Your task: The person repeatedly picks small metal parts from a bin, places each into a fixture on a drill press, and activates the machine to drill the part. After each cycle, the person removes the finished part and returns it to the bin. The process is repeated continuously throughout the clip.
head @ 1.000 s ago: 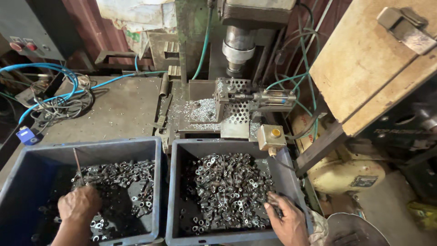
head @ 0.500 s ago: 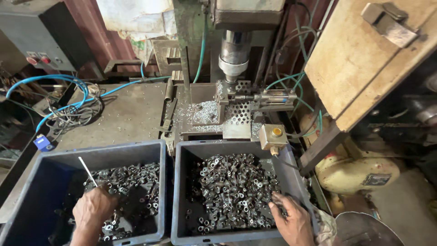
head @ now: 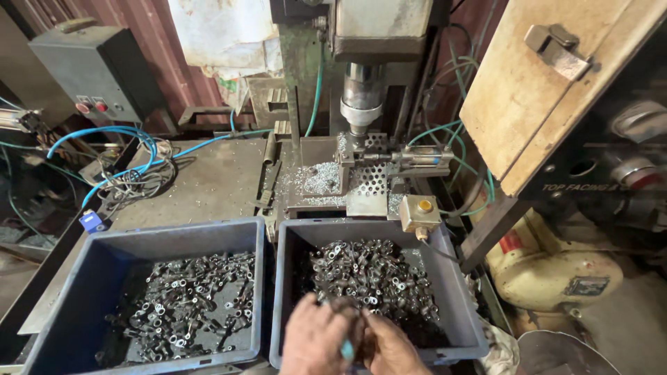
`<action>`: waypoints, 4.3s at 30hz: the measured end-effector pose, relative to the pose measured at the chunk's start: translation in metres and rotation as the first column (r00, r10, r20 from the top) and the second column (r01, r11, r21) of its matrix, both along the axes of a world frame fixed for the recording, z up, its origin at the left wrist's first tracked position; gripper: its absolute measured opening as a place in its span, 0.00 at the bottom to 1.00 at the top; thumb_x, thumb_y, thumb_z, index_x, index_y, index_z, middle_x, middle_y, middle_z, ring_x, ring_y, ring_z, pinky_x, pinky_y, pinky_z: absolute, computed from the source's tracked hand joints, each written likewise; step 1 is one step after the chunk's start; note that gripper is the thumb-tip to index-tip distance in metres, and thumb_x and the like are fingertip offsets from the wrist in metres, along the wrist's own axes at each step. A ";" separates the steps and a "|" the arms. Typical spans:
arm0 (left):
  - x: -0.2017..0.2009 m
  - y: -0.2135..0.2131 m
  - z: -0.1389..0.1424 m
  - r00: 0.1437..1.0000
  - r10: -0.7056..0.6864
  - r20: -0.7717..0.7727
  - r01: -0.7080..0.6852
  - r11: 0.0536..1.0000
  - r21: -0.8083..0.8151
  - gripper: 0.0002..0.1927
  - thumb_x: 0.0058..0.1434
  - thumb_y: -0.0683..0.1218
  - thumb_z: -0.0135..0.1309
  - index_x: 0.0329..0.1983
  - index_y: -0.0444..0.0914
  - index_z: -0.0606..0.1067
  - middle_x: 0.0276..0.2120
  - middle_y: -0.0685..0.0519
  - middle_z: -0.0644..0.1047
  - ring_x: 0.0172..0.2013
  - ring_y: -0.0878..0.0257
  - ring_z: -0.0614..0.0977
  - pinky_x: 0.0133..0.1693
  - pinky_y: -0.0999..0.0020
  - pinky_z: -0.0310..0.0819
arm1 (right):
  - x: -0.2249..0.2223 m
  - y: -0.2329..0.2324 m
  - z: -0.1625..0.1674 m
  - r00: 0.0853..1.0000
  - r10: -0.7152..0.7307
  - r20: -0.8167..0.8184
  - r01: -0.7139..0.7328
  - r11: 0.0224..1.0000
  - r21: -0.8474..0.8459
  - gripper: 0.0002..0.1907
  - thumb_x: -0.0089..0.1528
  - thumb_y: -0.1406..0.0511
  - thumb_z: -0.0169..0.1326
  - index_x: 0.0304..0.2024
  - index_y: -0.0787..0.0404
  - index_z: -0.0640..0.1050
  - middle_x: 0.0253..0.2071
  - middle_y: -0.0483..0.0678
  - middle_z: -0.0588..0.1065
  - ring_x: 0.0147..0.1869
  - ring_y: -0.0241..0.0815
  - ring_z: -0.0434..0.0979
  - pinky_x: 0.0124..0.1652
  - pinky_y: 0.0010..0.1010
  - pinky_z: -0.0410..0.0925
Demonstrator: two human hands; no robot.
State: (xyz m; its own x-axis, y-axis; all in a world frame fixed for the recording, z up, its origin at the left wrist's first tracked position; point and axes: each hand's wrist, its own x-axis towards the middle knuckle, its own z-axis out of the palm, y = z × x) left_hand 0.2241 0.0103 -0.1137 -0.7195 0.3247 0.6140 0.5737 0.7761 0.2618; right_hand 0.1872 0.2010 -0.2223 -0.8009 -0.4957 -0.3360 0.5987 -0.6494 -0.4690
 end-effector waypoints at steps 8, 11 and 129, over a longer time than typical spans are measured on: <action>0.006 0.008 -0.042 0.992 -0.119 -0.036 0.113 0.985 -0.130 0.17 0.61 0.49 0.61 0.53 0.44 0.79 0.52 0.51 0.79 0.38 0.58 0.80 0.58 0.46 0.69 | -0.002 0.032 0.014 0.986 -0.163 -0.013 0.164 0.977 0.138 0.12 0.59 0.71 0.55 0.46 0.62 0.79 0.40 0.48 0.81 0.45 0.43 0.82 0.44 0.39 0.74; 0.004 0.004 -0.036 0.986 -0.134 0.101 0.131 0.991 0.037 0.21 0.45 0.47 0.62 0.44 0.38 0.79 0.45 0.46 0.80 0.38 0.48 0.82 0.51 0.45 0.69 | -0.011 0.048 0.018 0.973 -0.193 -0.130 0.215 0.960 0.179 0.11 0.60 0.71 0.56 0.46 0.63 0.79 0.39 0.51 0.81 0.41 0.48 0.81 0.40 0.41 0.74; -0.086 -0.056 -0.036 0.870 0.219 0.442 -0.334 0.921 0.201 0.14 0.57 0.44 0.56 0.47 0.41 0.79 0.42 0.46 0.82 0.41 0.43 0.82 0.43 0.52 0.77 | -0.236 -0.037 0.110 0.775 -0.455 -0.438 0.608 0.725 0.323 0.04 0.63 0.72 0.57 0.41 0.65 0.77 0.37 0.51 0.79 0.37 0.41 0.82 0.38 0.28 0.76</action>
State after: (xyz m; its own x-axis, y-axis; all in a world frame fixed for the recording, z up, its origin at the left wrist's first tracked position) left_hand 0.1380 -0.0456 -0.1502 -0.9571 -0.0562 0.2842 0.1452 0.7558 0.6385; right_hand -0.0486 0.1638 -0.1123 -0.9797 0.1784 -0.0910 -0.0108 -0.5011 -0.8653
